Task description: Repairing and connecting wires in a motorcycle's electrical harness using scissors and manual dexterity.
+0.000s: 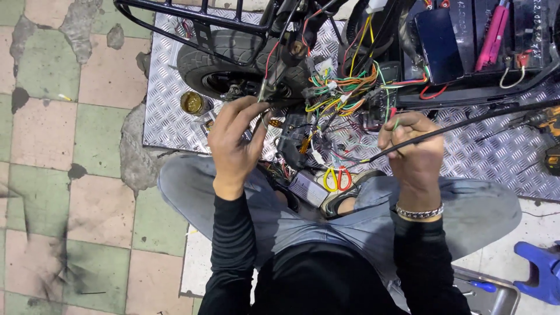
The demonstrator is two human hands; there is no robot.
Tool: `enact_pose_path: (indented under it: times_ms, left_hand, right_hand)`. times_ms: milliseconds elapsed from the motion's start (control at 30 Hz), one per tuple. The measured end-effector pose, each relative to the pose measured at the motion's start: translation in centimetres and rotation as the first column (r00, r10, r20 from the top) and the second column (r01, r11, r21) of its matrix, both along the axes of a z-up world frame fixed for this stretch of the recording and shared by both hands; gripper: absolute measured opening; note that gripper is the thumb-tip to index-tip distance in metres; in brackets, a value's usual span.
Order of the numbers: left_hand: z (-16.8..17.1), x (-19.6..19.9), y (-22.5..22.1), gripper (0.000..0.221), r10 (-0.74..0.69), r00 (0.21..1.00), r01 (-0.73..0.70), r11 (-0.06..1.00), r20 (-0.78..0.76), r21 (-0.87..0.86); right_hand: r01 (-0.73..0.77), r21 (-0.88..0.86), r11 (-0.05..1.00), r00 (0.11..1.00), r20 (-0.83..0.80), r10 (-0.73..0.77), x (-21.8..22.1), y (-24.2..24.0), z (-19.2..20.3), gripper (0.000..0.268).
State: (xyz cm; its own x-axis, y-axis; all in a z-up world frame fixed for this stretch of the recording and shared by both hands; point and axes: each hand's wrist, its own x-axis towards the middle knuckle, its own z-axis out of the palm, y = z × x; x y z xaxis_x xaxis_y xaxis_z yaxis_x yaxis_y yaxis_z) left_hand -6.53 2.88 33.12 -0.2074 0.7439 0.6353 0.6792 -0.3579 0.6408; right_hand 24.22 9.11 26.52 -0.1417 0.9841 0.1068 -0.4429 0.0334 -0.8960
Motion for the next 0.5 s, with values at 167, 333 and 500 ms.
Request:
enact_pose_path:
  times_ms: [167,333,500]
  left_hand:
    - [-1.5,0.7,0.8,0.023,-0.048,0.991,0.041,0.998,-0.128,-0.054]
    - [-4.2,1.1,1.2,0.032,-0.074,0.950,0.059,0.997,-0.304,-0.057]
    - [-4.8,1.0,0.8,0.016,-0.154,0.901,0.192,0.980,-0.406,0.054]
  right_hand:
    - [0.017,-0.084,0.996,0.993,0.118,-0.007,-1.8,-1.2,0.0,0.011]
    - [0.033,0.047,0.998,0.901,0.431,-0.050,-4.2,-2.8,1.0,0.020]
    - [-0.076,0.060,0.995,0.769,0.639,0.020,-6.0,-3.8,0.9,0.023]
